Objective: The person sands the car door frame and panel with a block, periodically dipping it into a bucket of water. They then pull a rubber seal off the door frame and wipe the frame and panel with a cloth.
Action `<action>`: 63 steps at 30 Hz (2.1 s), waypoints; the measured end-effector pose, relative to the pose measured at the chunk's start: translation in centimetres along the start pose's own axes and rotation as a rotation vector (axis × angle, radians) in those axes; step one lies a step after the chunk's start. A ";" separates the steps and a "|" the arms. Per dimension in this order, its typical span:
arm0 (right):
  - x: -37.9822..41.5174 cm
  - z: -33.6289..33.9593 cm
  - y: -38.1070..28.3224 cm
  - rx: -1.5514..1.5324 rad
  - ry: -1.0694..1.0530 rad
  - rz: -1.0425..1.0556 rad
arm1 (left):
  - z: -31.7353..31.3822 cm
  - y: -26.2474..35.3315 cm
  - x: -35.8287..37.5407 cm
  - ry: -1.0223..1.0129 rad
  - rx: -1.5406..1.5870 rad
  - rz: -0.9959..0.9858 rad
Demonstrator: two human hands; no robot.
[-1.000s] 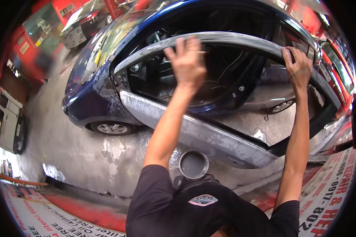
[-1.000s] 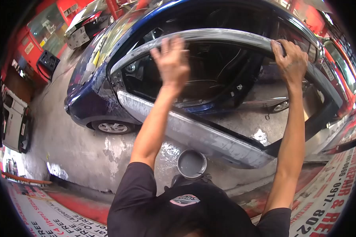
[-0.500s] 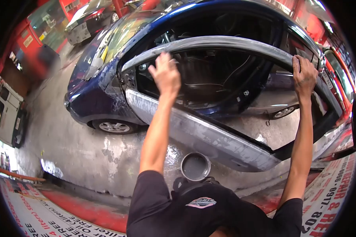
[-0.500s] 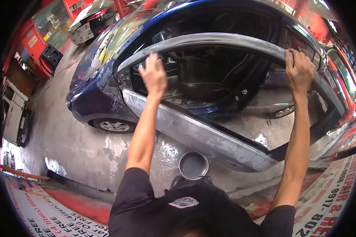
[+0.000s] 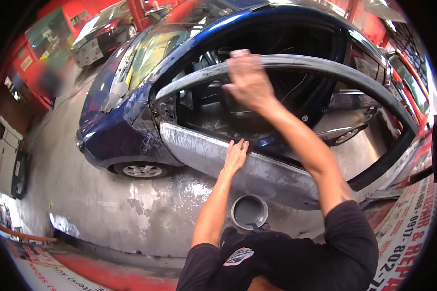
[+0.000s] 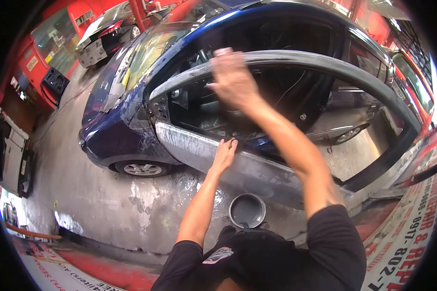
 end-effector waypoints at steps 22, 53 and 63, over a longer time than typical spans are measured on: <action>22.4 20.8 16.1 0.174 0.062 -0.492 | 1.6 4.4 0.3 -0.010 0.272 -0.048; 10.2 14.3 16.3 0.368 -0.257 0.407 | -6.5 4.3 -2.5 0.086 -0.663 -0.141; 5.6 11.4 12.5 0.258 -0.284 0.469 | -6.0 4.7 -1.6 0.241 -0.555 -0.266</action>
Point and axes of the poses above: each hand's wrist, its own x-axis away from the middle knuckle, its own z-axis out of the back of the hand, y = z × x, the point moved 5 cm from there along -x, towards the middle knuckle, and after that the axes turned 2 degrees about -z, right-handed, at the moved point
